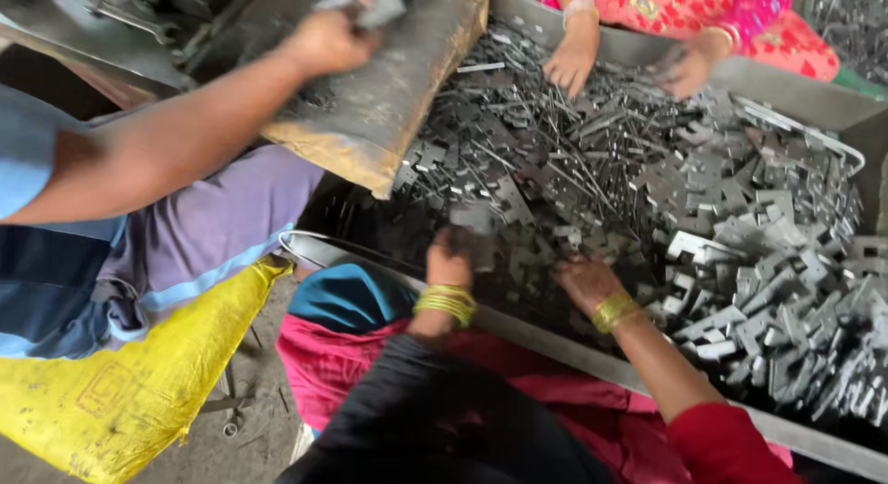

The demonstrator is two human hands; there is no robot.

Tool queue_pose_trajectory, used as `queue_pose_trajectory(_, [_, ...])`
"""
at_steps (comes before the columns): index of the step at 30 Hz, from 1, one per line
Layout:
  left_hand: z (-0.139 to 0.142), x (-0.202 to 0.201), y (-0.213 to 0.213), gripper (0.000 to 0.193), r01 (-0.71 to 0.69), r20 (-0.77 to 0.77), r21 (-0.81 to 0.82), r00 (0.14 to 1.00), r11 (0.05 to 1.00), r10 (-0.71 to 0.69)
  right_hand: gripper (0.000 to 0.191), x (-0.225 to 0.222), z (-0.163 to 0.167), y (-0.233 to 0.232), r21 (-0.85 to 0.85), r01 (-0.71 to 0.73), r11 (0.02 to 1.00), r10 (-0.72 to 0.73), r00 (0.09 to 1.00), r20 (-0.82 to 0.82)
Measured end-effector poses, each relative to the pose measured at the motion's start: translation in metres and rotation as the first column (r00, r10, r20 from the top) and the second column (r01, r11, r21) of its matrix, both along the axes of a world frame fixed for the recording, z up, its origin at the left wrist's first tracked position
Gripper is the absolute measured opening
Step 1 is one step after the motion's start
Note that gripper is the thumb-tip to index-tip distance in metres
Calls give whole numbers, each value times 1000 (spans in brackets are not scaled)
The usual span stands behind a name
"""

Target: The person sorts small metal brackets from a large bin, picking them up by hand and placing them into a separate pile. Another person works nearby at a separate station.

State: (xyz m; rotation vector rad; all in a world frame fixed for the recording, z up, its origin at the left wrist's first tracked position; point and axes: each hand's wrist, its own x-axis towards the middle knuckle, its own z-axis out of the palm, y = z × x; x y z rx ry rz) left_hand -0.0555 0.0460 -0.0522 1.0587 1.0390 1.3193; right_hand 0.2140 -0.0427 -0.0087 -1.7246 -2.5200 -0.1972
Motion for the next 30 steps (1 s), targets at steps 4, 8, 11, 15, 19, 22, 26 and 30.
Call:
queue_pose_trajectory(4, [9,-63,4,40,-108,22,-59,994,992,109,21,18,-14,16,-212,579,788,-616,729,-300])
queue_pose_trajectory(8, [23,-71,-9,32,-19,162,-88,986,996,34,34,-5,-8,43,-305,526,794,-603,745,-285])
queue_pose_trajectory(11, [32,-65,-14,35,0,187,-63,982,998,12,76,-30,-13,61,-326,309,893,-287,951,115])
queue_pose_trajectory(15, [33,-63,-9,40,-34,48,7,998,999,33,66,-28,-28,60,-461,325,826,-303,945,124])
queue_pose_trajectory(19, [28,-58,-2,35,-41,126,-30,991,999,44,50,4,-38,30,-419,307,855,-501,699,-510])
queue_pose_trajectory(22, [29,-55,-4,37,-69,203,-60,976,996,79,42,11,-27,34,-390,366,845,-405,-38,-913])
queue_pose_trajectory(26, [46,-56,-14,38,-42,63,3,997,999,42,20,-29,-10,96,-544,474,692,-633,37,-773])
queue_pose_trajectory(30, [71,-60,-24,43,-45,-35,71,998,996,47,11,-94,-12,158,-405,584,704,-710,563,-423])
